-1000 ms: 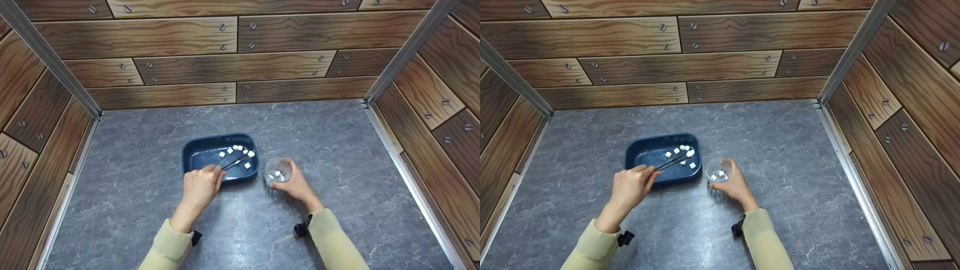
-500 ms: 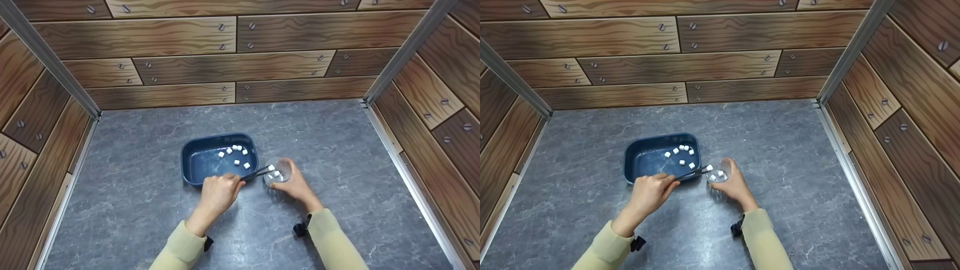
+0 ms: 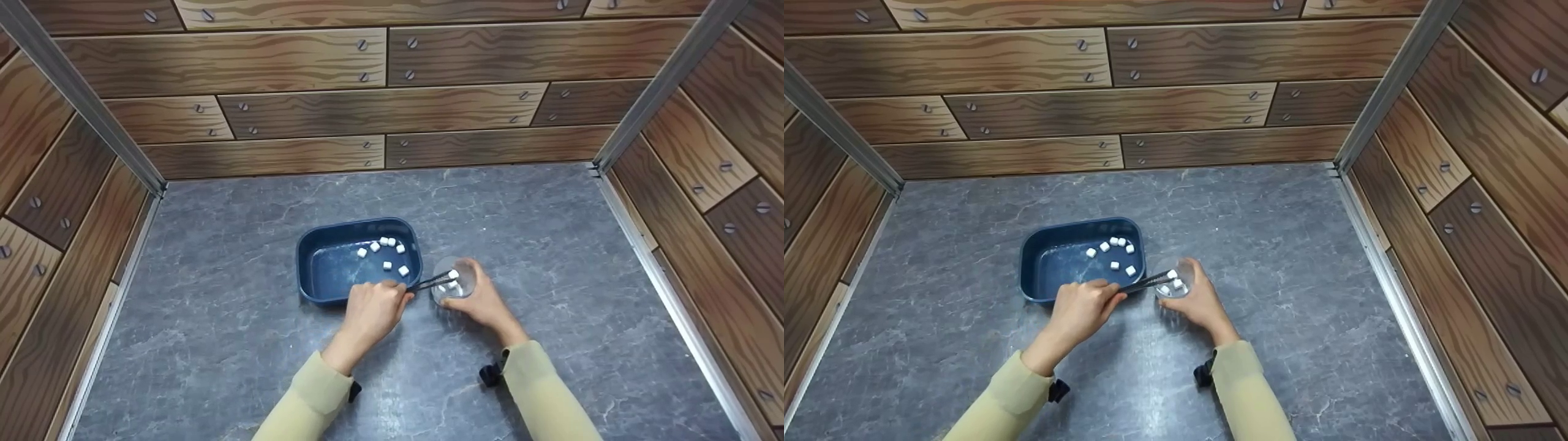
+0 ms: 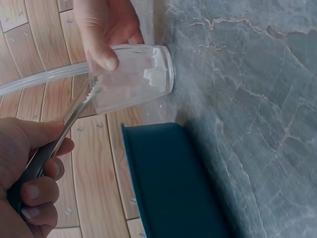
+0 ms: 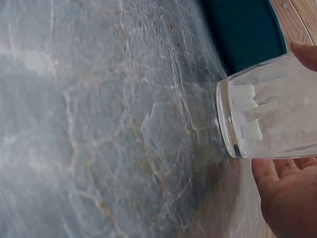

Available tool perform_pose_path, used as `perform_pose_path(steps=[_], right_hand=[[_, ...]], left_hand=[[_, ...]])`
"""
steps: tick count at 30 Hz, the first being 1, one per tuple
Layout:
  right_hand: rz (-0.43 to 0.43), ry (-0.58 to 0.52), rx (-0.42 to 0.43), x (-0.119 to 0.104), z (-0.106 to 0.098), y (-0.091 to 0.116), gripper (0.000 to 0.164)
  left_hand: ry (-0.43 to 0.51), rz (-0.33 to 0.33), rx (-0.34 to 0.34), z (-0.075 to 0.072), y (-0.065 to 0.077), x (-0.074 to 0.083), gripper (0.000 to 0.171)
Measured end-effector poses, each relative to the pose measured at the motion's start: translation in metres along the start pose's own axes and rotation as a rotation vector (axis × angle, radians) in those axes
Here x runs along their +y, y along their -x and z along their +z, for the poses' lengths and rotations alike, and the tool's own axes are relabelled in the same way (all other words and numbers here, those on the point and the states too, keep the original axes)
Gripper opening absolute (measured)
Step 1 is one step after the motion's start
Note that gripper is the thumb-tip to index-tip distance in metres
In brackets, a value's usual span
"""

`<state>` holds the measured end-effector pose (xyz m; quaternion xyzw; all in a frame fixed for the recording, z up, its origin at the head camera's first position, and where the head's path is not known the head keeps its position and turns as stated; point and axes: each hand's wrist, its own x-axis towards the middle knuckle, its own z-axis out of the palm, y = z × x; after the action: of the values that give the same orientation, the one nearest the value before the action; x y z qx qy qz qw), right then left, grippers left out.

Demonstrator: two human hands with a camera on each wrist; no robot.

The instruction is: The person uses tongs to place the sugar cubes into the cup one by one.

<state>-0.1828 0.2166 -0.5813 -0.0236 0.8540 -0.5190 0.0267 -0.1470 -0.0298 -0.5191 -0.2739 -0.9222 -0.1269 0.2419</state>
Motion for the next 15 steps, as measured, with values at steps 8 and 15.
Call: perform_pose_path(steps=[8, 15], right_hand=[[-0.005, -0.001, -0.012, 0.0021, -0.0004, -0.0008, 0.096], [-0.010, -0.006, -0.012, 0.0012, -0.0001, -0.0010, 0.094]], left_hand=[[0.008, -0.007, -0.045, 0.0020, 0.0023, -0.0006, 0.024], [-0.004, -0.042, -0.015, -0.0024, 0.0074, -0.0080, 0.028]])
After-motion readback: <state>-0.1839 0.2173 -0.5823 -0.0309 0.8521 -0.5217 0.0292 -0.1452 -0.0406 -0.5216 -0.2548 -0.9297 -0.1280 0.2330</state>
